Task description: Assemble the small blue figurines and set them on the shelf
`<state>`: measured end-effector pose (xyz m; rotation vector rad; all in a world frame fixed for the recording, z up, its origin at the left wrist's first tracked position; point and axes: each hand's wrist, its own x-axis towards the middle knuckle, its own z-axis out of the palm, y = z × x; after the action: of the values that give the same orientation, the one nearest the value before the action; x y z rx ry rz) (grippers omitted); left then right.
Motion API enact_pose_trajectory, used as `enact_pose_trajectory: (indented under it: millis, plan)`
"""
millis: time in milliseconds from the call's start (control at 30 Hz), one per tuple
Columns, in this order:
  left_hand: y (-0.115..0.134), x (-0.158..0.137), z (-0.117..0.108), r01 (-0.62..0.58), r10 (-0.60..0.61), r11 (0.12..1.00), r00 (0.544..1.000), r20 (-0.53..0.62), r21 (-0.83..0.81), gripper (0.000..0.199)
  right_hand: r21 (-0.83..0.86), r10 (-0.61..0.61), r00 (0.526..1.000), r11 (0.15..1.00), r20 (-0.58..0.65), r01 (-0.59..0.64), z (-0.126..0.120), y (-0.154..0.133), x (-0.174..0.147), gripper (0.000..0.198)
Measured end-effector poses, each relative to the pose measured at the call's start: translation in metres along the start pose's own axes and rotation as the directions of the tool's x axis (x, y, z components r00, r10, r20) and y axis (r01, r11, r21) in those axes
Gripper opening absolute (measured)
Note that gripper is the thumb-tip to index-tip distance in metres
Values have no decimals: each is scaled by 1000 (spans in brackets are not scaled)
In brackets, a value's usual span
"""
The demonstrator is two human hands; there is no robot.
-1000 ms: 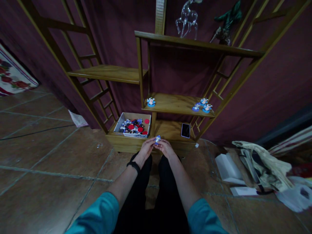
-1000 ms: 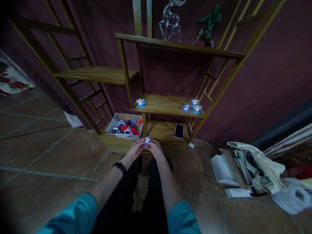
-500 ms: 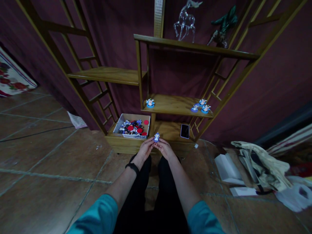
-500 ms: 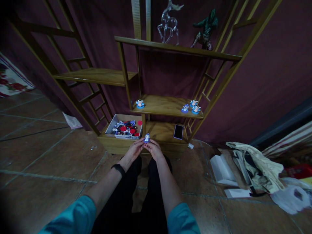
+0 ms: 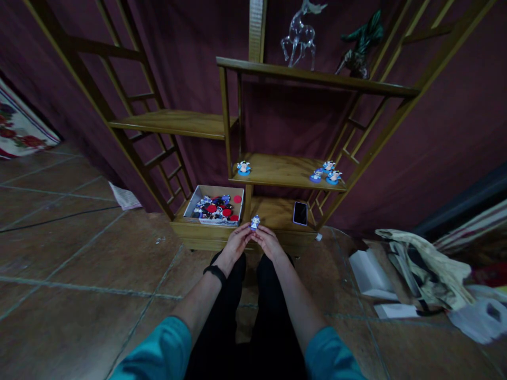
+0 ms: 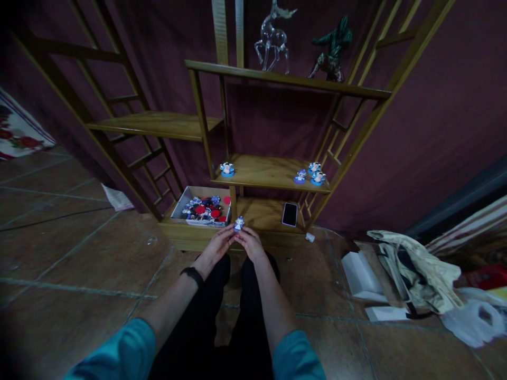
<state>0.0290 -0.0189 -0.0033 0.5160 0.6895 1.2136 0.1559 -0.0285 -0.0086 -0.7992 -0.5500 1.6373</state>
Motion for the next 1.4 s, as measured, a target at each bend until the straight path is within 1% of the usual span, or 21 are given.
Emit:
enact_pose_trajectory:
  millis: [100,367,600,800,1067,1400]
  plan:
    - [0,0,0,10,-10,1000,1000,7,7,29,-4,-6,1000,1000,2,6,-1,0,1,26]
    - [1,-3,1,60,-60,998,998,33,2,31,-11,-1,1000,1000,3,1,-1,0,1,26]
    - [1,-1,1,58,-58,998,998,23,-9,27,-14,9,1000,1000,-7,-9,-1,0,1,22]
    - [0,1,-2,79,-79,997,996,40,-22,30,-6,3,1000,1000,-21,-4,-2,1,2,21]
    - [-1,1,-3,72,-72,997,996,43,1,26,-8,4,999,1000,-33,-4,-2,2,3,20]
    - [-3,1,-2,-8,7,999,1000,13,54,40,-2,-15,998,1000,-53,15,-1,1,2,21]
